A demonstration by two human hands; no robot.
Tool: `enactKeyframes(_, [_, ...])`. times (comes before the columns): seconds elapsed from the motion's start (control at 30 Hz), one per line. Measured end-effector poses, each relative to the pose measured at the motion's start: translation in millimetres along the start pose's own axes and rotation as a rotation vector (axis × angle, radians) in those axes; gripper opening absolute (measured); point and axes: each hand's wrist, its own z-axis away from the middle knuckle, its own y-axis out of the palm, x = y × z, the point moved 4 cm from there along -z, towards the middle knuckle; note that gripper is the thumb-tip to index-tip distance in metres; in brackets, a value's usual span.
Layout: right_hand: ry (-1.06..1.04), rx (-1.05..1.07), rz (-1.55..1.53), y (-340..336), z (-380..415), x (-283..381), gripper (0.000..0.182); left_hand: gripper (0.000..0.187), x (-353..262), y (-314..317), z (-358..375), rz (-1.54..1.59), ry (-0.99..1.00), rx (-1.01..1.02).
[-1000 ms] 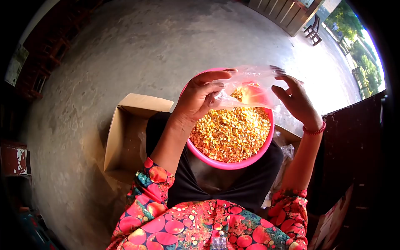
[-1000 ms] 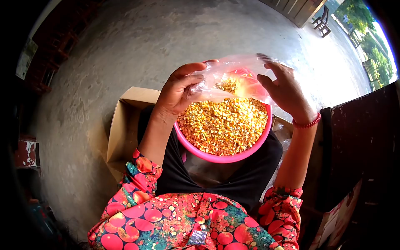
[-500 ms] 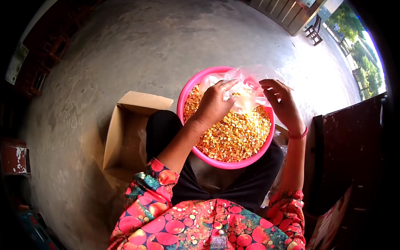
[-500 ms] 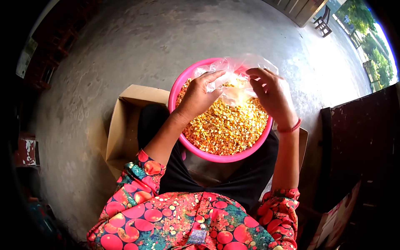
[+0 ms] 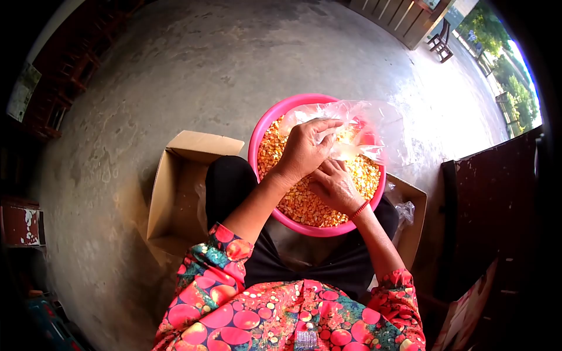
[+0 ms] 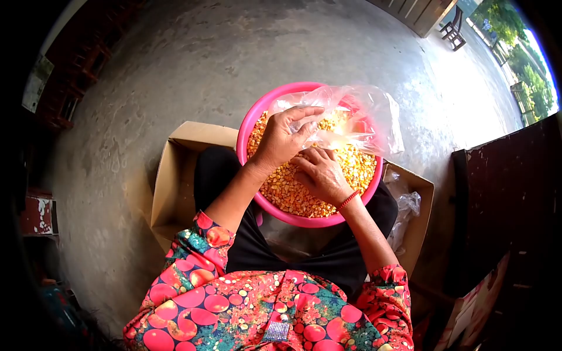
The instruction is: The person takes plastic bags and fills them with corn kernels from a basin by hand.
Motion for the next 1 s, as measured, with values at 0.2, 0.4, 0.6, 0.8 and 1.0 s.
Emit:
enactKeyframes(0.2, [-0.011,0.017,0.044,6,4,-8,0.017,0.039,-16,-5,4,-0.405,0.184,-0.184])
enactKeyframes(0.4, [-0.045,-0.075,0.011,7,4,-13,0.013,0.057,-24,5,5,-0.475,0.248,-0.042])
enactKeyframes(0.6, [0.253,-0.166,-0.387,-8,6,-8,0.016,0.055,-14,2,6,-0.164,0.155,-0.126])
enactKeyframes(0.8, [0.578,-0.268,-1.630,-28,2,9,0.027,0.061,-8,8,9,-0.370,0.078,-0.093])
enactKeyframes(1.0, [0.390,-0.656,-1.920,-74,-46,-3,0.027,0.075,-7,27,16,-0.306,0.137,0.082])
